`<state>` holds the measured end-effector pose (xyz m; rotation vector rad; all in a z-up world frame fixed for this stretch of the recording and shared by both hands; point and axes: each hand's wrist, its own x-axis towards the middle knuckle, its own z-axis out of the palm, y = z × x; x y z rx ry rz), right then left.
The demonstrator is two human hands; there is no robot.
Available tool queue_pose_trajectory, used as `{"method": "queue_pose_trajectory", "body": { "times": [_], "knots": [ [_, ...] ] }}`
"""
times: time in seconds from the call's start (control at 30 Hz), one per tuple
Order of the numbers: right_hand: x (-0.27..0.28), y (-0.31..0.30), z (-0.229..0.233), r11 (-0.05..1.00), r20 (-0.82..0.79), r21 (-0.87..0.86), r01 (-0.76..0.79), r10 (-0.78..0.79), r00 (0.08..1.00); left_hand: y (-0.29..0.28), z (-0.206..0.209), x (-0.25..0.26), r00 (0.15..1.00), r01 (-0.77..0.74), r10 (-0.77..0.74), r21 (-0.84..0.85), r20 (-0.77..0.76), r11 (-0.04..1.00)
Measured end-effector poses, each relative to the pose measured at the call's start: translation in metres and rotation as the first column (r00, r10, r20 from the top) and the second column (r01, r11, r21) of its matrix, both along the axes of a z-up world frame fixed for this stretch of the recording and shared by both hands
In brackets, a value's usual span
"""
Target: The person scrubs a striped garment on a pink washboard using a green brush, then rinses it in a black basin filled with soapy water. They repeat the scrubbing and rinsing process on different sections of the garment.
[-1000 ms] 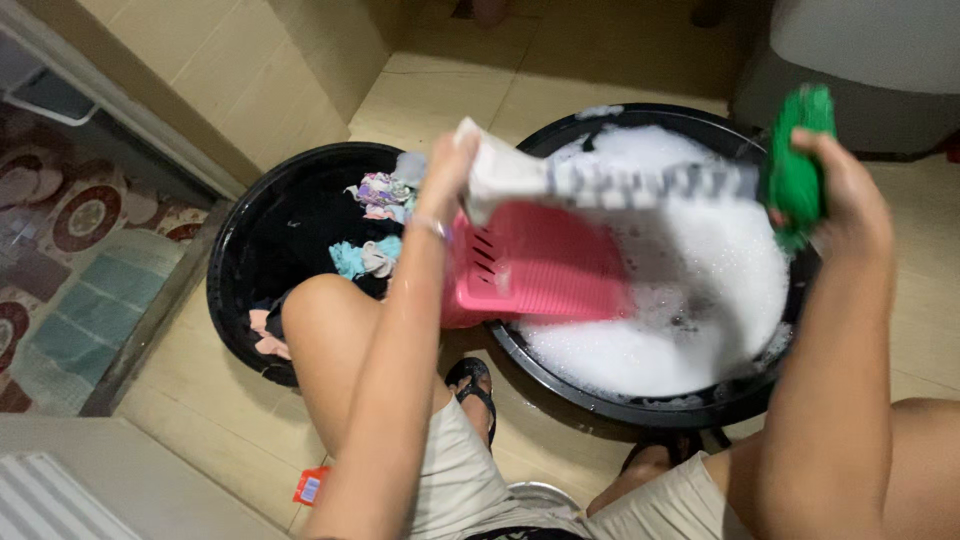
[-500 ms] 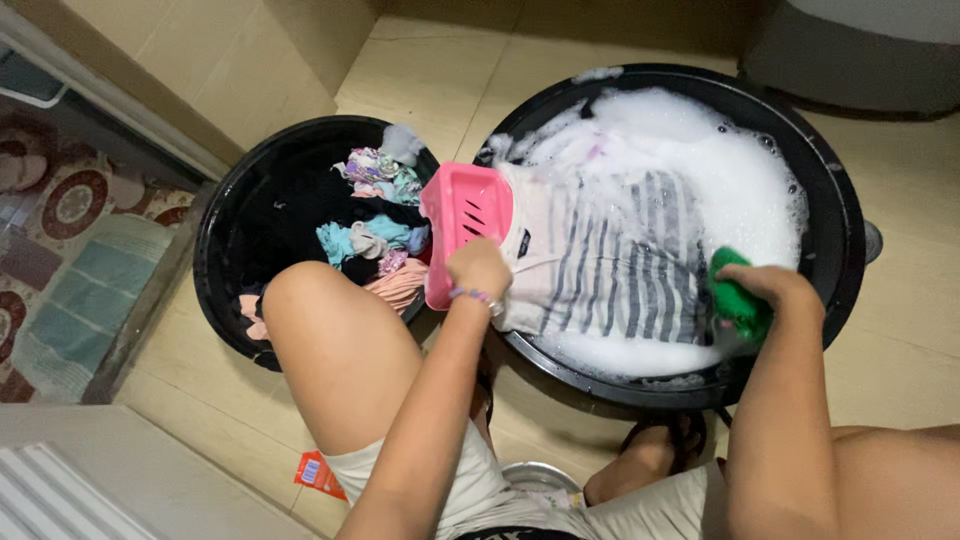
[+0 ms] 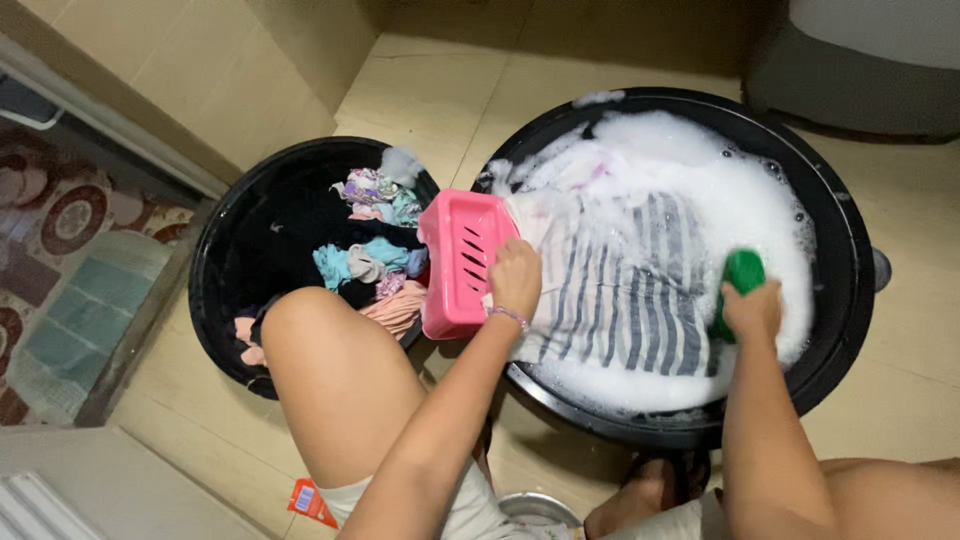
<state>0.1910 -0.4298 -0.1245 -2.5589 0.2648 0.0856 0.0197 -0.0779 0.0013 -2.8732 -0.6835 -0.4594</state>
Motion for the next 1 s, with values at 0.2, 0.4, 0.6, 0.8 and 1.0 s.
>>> {"method": "queue_pose_trajectory", "body": {
  "times": [0.2, 0.4, 0.6, 0.8, 1.0],
  "knots": [
    [-0.014, 0.031, 0.027, 0.995, 0.164, 0.092, 0.049, -0.064, 0.984, 0.056, -0.014, 0.005, 0.980, -0.019, 0.148, -0.682, 0.132, 0.731],
    [-0.104, 0.219, 0.157, 0.783, -0.003, 0.556, -0.277, 0.335, 0.942, 0.077, -0.018, 0.001, 0.972, 0.027, 0.168, -0.786, 0.166, 0.617],
    [-0.147, 0.237, 0.188, 0.887, 0.241, 0.013, -0.462, 0.445, 0.862, 0.079, -0.023, 0.008, 0.960, -0.083, 0.265, -0.819, 0.087, 0.568],
    [-0.129, 0.211, 0.177, 0.986, -0.035, 0.073, -0.153, 0.156, 0.987, 0.077, -0.020, 0.005, 0.981, -0.057, 0.184, -0.814, 0.062, 0.578],
    [-0.151, 0.246, 0.157, 0.877, 0.248, 0.082, -0.474, 0.443, 0.862, 0.075, -0.010, 0.003, 0.981, -0.041, 0.181, -0.834, 0.070, 0.550]
  ]
}}
